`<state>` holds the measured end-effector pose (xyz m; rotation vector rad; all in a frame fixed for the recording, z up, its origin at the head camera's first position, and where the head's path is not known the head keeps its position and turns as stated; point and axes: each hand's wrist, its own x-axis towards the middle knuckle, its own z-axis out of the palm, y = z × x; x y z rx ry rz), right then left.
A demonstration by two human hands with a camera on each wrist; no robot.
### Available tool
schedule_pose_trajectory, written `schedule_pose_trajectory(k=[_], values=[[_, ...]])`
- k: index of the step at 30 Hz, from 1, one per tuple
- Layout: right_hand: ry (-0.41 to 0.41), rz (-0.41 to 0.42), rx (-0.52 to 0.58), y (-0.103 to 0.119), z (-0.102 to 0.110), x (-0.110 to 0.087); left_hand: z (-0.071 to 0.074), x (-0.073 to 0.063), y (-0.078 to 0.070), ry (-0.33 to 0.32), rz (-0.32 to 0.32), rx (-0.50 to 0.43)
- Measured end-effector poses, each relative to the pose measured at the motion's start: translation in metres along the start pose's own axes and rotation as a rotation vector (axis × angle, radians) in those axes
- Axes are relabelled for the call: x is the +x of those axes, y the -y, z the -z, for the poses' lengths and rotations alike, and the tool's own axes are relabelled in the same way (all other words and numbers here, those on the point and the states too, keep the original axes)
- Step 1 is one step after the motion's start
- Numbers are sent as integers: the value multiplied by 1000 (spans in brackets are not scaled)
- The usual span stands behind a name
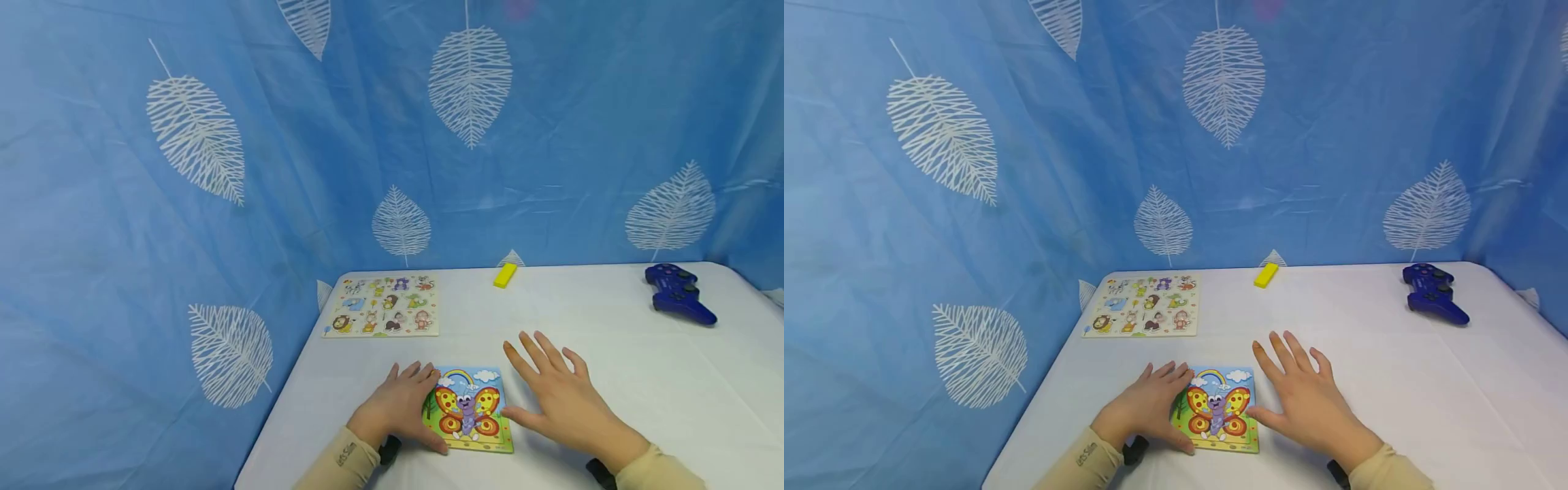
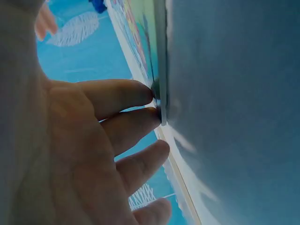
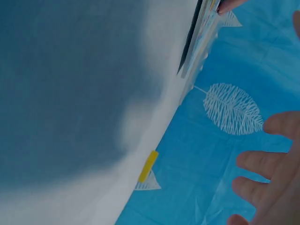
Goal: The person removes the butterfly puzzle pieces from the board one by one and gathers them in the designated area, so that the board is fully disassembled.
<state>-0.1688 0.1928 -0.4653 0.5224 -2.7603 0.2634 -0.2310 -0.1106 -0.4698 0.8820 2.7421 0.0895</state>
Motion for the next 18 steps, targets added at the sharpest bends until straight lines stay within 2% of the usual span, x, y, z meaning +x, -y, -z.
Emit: schedule_pose_trajectory(k=[4, 9, 13, 18], values=[[28, -31, 91, 9, -4, 7, -6, 0, 8, -17, -26, -60], [69, -40, 205, 22, -10, 27, -9, -1, 21, -25, -55, -170], [166, -60, 420, 31, -15, 46, -10, -1, 28, -33, -66, -221], [260, -164, 727, 39, -25, 68, -13, 0, 28, -69, -61, -237]])
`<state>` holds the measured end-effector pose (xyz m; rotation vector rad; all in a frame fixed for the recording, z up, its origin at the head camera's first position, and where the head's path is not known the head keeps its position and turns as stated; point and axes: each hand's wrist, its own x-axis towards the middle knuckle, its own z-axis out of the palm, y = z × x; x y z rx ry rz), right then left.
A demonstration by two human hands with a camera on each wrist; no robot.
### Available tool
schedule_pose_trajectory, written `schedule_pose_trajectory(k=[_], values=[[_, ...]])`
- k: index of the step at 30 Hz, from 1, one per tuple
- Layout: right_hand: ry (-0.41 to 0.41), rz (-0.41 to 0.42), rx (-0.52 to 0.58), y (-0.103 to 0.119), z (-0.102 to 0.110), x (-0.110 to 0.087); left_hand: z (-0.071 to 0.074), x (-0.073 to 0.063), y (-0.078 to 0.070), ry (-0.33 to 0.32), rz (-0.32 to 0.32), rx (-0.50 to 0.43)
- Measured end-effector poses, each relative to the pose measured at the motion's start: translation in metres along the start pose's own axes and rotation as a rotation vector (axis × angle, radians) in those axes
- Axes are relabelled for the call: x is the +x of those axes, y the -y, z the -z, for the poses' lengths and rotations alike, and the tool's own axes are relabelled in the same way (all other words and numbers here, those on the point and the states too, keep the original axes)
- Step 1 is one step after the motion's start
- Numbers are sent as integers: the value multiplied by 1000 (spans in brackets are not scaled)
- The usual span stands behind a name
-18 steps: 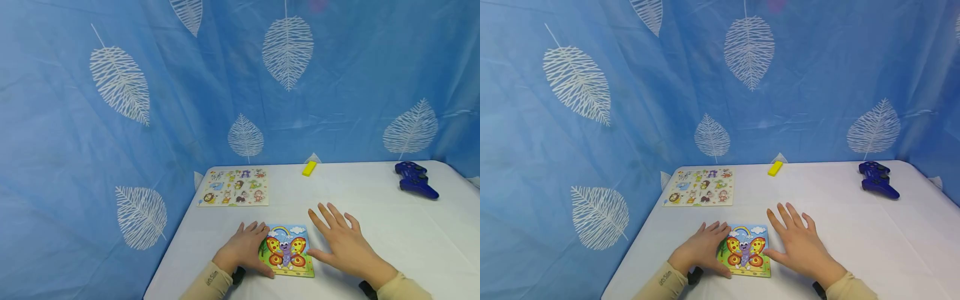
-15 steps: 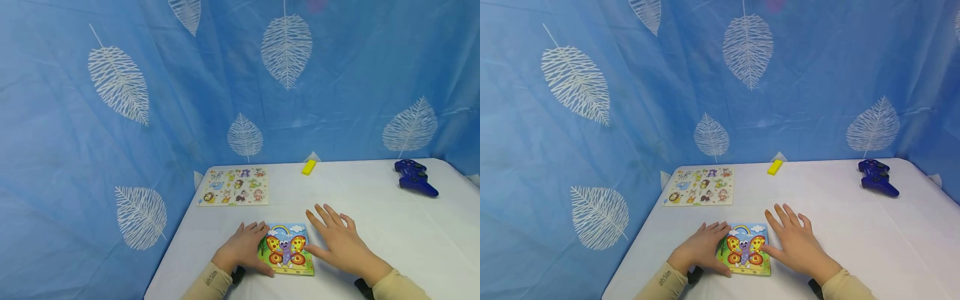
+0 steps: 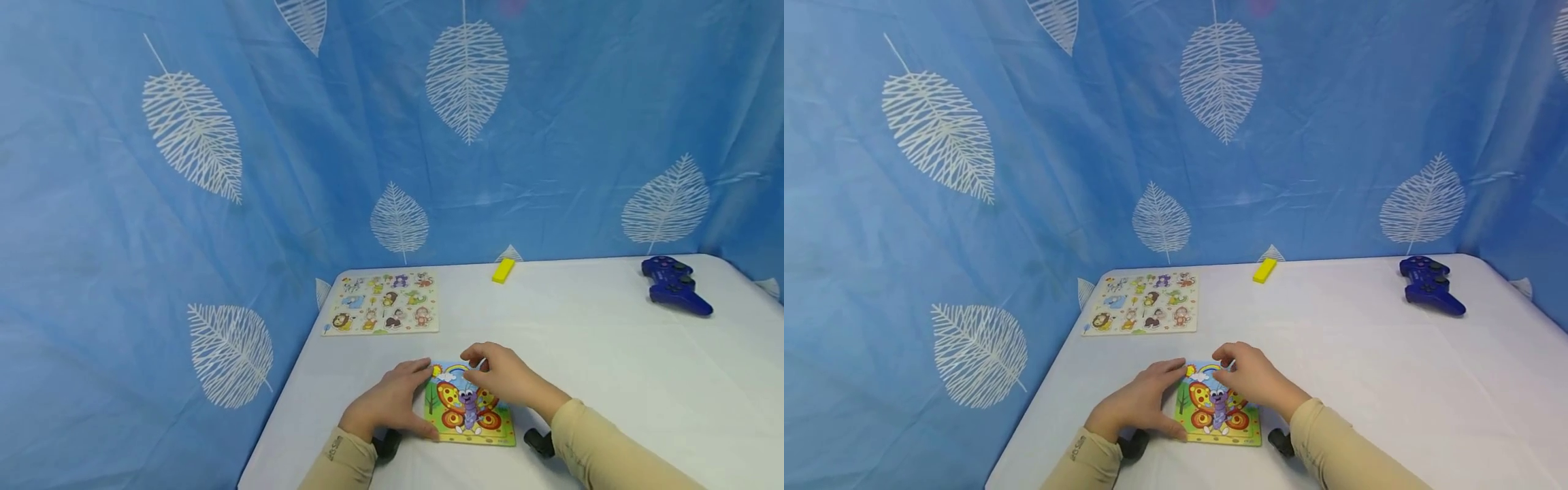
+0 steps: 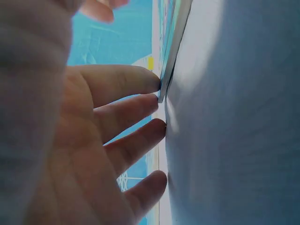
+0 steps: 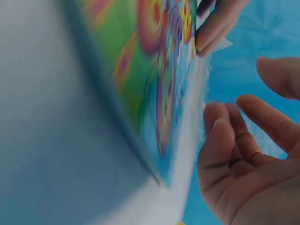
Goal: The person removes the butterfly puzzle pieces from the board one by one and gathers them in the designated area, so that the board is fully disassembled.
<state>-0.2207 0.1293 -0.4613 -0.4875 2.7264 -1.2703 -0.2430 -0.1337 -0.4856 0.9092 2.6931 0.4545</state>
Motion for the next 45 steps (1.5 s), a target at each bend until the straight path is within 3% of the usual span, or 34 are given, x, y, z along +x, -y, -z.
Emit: schedule_pose_trajectory(k=[5, 14, 20, 23, 28, 31, 39, 45], values=[[-3, -87, 121, -3, -11, 16, 1, -2, -4, -44, -8, 37], [57, -156, 57, 0, -19, 28, 5, -15, -17, -83, -131, 313], [68, -148, 0, 3, -16, 33, 6, -21, -25, -165, -361, 411], [62, -145, -75, 4, -18, 35, 5, -21, -24, -180, -414, 388], [90, -128, -187, 6, -29, 36, 4, -24, -18, -124, -350, 276], [96, -111, -195, 8, -33, 35, 2, -25, -15, -121, -337, 244], [69, -141, -228, 11, -28, 26, -3, -20, -17, -98, -391, 141], [72, -58, -290, 16, -35, 31, 0, -26, -9, -99, -381, 130]])
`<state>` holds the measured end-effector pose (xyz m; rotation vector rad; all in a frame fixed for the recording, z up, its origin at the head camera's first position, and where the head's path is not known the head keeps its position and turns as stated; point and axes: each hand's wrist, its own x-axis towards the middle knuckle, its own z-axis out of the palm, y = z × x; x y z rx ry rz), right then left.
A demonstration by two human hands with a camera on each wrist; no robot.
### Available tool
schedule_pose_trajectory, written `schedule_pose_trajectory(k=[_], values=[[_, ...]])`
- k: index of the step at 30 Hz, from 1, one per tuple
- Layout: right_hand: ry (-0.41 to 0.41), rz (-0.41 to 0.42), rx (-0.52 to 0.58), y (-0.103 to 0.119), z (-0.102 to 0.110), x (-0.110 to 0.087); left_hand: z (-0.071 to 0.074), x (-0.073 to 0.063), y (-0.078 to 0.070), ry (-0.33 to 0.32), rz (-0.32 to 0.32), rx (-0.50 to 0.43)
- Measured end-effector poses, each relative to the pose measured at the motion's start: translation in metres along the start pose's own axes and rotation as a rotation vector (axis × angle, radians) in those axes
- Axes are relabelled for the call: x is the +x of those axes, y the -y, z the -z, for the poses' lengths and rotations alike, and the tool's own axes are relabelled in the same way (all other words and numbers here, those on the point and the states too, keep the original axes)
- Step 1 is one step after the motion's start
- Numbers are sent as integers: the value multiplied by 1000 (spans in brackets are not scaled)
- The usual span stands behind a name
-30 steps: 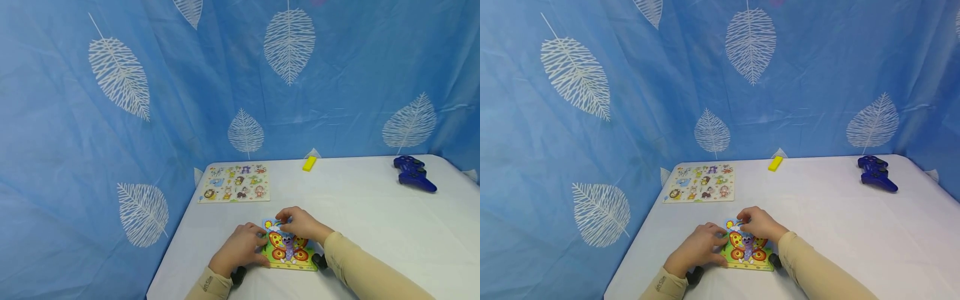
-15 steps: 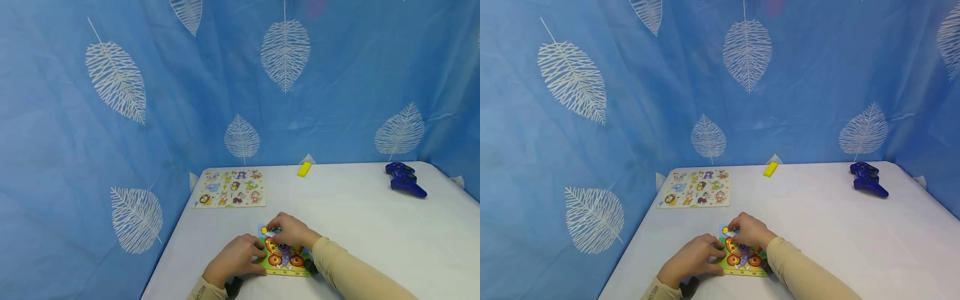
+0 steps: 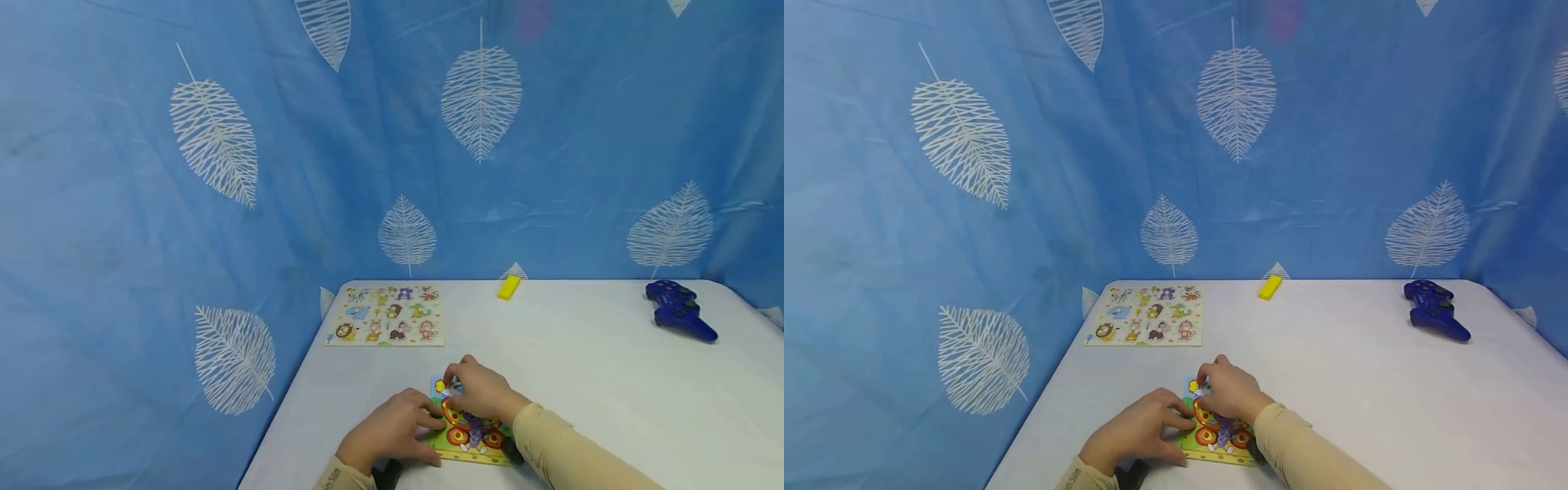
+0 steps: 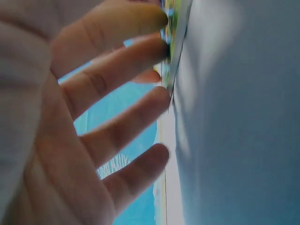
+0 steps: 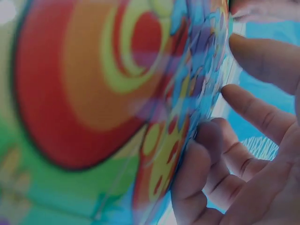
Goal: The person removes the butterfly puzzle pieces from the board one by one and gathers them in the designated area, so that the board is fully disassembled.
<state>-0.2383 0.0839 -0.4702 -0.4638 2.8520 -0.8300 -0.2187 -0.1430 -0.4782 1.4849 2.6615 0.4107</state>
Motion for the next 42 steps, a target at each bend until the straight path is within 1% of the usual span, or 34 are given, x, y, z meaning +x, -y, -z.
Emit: schedule_pose_trajectory(k=[4, 6, 8, 11, 16, 23, 25, 28, 32, 35, 37, 42], values=[[-8, 5, -22, 2, -5, 2, -2, -3, 4, -16, -38, -18], [-9, 2, -27, 3, -6, 4, -2, -3, 5, -30, -59, -8], [-8, 3, -36, 3, -6, 5, -3, -3, 5, -39, -63, -7], [-4, 3, -43, 3, -7, 6, -4, -3, 4, -38, -54, -15], [-8, 5, -36, 3, -8, 5, -3, -3, 3, -12, -34, -24], [-33, -22, -14, 0, -3, 8, 1, 4, 1, 33, 20, -39], [-46, -28, 3, -1, -2, 8, 1, 4, 2, 38, 22, -38], [-66, -49, 63, -2, 0, 8, 1, 3, 3, 40, 21, -34], [-77, -87, 210, -4, 1, 7, 0, 1, 4, 42, 10, -19], [-75, -100, 305, -7, 2, 6, -2, 0, 5, 42, 6, -18], [-77, -100, 344, -8, 3, 6, -3, 0, 6, 42, 11, -27], [-82, -112, 400, -9, 4, 7, -4, 1, 7, 44, 27, -43]])
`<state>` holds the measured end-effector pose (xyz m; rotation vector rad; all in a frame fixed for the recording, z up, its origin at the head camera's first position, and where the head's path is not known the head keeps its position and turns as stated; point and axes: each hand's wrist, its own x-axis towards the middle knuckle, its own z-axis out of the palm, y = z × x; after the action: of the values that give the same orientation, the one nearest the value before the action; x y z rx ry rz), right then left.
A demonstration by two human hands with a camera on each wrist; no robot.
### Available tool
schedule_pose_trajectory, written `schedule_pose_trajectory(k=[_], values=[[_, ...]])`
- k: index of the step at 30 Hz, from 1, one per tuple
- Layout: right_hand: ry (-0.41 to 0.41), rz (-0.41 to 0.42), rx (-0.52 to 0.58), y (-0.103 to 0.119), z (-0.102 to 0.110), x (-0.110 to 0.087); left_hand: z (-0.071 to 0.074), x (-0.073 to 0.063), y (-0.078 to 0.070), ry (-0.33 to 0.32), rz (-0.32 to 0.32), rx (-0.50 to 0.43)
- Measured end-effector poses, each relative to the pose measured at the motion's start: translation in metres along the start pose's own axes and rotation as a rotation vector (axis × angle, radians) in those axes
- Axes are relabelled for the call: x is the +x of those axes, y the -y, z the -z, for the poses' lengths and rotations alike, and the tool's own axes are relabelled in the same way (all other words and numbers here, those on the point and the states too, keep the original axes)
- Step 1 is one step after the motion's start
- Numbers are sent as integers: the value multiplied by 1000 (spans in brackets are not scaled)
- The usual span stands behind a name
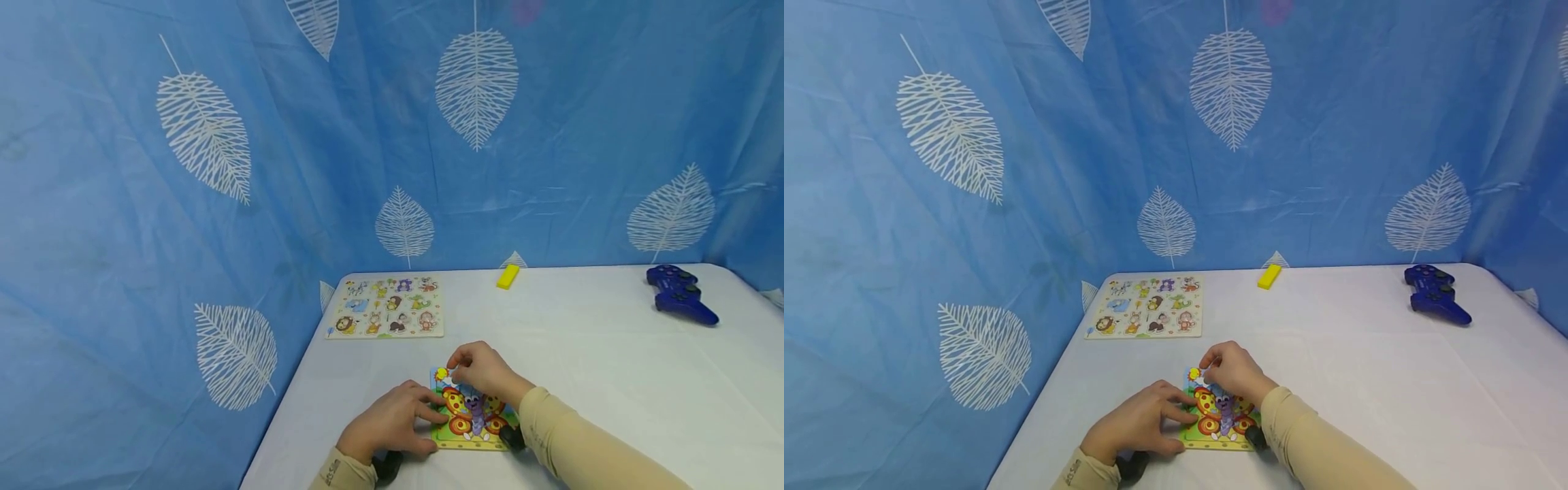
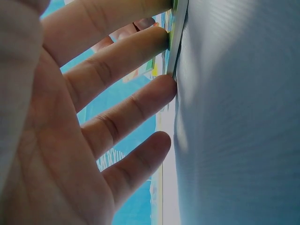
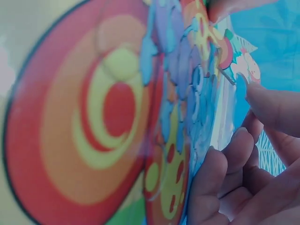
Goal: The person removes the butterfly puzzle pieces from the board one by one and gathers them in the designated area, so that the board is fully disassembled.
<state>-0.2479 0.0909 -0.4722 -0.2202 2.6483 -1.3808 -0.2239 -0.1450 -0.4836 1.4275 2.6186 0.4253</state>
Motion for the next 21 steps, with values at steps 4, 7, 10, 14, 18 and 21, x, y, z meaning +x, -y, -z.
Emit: schedule_pose_trajectory(k=[4, 7, 10, 14, 18, 21], values=[[0, -8, 54, 1, 2, 0, 0, 0, 1, -4, -10, 3], [-3, -16, 116, 1, 6, -1, 0, 1, 1, 0, -8, 2], [-1, -68, 225, -3, 16, -1, -1, 2, 1, 14, 7, -9], [1, -180, 343, -12, 41, -3, 0, 3, 0, 31, 15, -7], [34, -277, 299, -23, 75, -7, 2, 1, -1, 36, 29, 6], [66, -339, 203, -36, 100, -15, 1, -1, -2, 40, 56, -15]])
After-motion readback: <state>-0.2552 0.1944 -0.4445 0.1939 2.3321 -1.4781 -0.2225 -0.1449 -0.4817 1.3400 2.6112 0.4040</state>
